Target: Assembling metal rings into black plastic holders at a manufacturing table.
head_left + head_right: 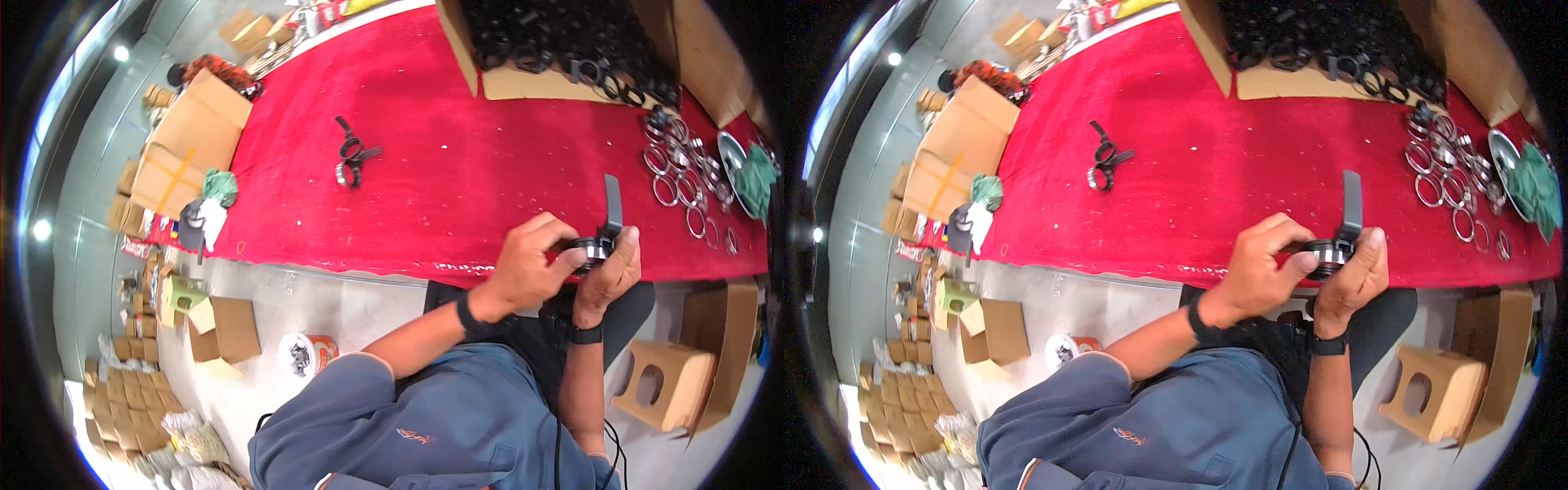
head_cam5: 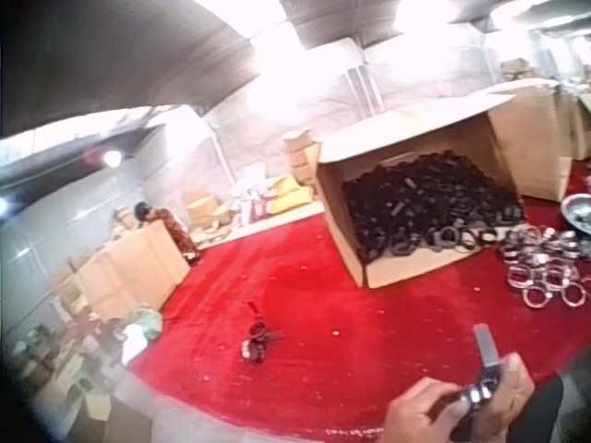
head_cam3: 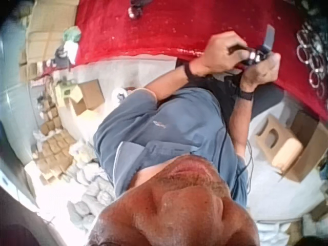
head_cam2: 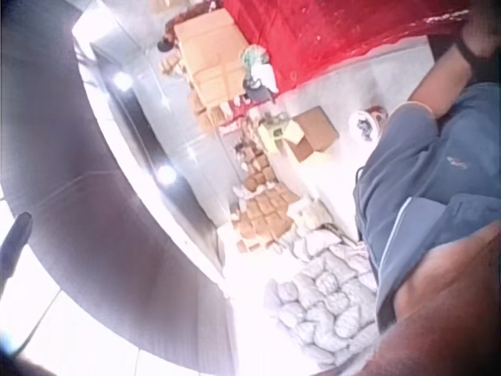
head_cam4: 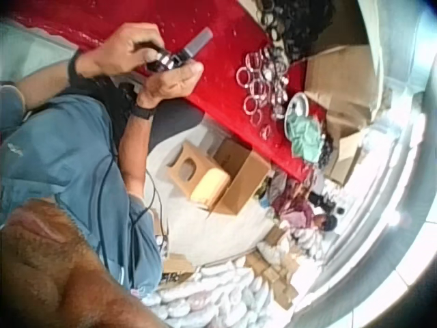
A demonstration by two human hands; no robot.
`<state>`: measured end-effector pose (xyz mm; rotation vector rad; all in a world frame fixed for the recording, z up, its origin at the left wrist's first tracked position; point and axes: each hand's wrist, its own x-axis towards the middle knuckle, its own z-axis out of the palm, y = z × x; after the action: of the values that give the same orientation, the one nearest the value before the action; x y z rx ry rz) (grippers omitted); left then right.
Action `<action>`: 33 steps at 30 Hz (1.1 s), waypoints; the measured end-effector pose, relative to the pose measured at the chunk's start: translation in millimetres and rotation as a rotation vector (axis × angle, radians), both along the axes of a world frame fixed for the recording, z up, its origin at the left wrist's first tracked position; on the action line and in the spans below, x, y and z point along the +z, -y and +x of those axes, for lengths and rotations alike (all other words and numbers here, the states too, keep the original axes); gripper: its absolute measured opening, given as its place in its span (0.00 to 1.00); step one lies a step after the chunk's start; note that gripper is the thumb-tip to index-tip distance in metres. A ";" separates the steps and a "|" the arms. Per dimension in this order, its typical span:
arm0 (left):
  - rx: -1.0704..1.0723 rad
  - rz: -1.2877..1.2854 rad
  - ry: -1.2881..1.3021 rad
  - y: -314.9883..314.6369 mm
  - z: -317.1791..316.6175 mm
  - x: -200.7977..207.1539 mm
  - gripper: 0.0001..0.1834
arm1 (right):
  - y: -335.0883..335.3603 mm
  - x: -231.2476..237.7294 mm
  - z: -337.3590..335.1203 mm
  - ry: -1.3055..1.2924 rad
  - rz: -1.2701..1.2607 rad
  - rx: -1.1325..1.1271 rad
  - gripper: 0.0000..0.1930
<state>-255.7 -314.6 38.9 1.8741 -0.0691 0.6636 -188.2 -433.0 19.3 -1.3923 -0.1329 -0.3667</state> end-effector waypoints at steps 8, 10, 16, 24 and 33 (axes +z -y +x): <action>0.357 0.326 0.314 1.9 23.0 -0.3 0.20 | -9.1 16.8 -1.7 -0.065 -0.013 0.066 0.22; 0.330 0.308 0.304 -1.7 19.9 1.9 0.22 | -16.0 20.9 0.8 -0.089 0.073 0.094 0.25; 0.352 0.344 0.270 2.8 25.8 -3.5 0.22 | -19.9 -0.1 10.7 -0.045 0.134 0.049 0.31; 0.255 0.366 0.272 2.1 30.9 -16.7 0.15 | -16.6 -3.2 16.4 -0.172 0.049 0.021 0.35; 0.466 0.843 0.019 -123.8 -17.7 2.9 0.12 | 7.6 -51.8 41.5 -0.124 -0.138 0.264 0.32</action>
<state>-273.4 -190.9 41.8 2.7350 0.0971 1.0802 -146.8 -440.6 -32.5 -1.5074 -0.2403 -0.0519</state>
